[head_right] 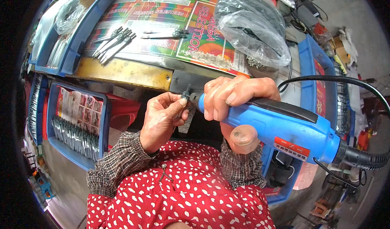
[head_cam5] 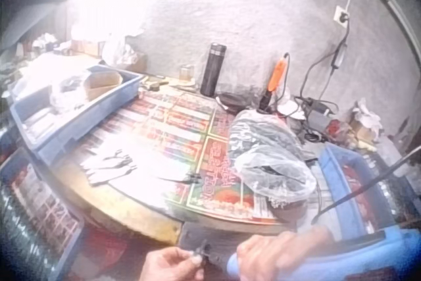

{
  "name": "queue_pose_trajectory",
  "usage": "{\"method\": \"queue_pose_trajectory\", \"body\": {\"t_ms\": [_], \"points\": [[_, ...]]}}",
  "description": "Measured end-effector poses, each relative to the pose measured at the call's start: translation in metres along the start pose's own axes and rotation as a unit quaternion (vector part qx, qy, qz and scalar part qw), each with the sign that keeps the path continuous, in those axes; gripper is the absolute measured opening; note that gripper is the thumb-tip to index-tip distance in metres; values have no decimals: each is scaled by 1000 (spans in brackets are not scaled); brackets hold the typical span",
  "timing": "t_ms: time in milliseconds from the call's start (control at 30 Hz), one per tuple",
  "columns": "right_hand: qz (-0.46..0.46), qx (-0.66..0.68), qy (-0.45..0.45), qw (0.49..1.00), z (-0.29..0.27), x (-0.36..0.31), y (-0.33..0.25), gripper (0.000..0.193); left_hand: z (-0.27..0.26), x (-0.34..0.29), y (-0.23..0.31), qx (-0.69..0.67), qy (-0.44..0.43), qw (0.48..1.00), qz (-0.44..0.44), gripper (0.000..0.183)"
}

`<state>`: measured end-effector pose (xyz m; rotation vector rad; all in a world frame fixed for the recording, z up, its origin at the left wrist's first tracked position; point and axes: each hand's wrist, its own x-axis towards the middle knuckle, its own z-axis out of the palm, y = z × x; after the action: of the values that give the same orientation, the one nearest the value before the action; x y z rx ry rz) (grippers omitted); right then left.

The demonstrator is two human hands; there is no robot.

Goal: The person assembles small metal parts and plastic components at a workbench using an electric screwdriver.

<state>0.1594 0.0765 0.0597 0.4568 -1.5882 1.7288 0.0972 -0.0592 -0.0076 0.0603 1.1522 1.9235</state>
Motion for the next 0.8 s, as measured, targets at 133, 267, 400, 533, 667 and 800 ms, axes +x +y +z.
{"method": "queue_pose_trajectory", "body": {"t_ms": [133, 267, 400, 533, 667, 800], "points": [[3, -2, -5, 1000, -1, -1, 2, 51, -4, 1, -3, -6, -11, 1000, 6, 10], [2, -4, -7, 1000, -1, 1, 2, 52, -3, 1, -3, -3, -6, 1000, 1, 11], [4, -1, -21, 1000, -3, 2, 4, 53, -3, 3, -4, -4, 5, 1000, -2, 11], [4, 0, -38, 999, -1, 7, 6, 52, -1, 3, -3, -1, 9, 1000, -12, 11], [15, 2, -43, 999, 14, 14, 13, 51, -1, 1, 0, -24, 7, 1000, -18, 11], [30, 8, -34, 999, 16, 16, 14, 52, 0, 1, 0, -38, 8, 999, -31, 10]]}}
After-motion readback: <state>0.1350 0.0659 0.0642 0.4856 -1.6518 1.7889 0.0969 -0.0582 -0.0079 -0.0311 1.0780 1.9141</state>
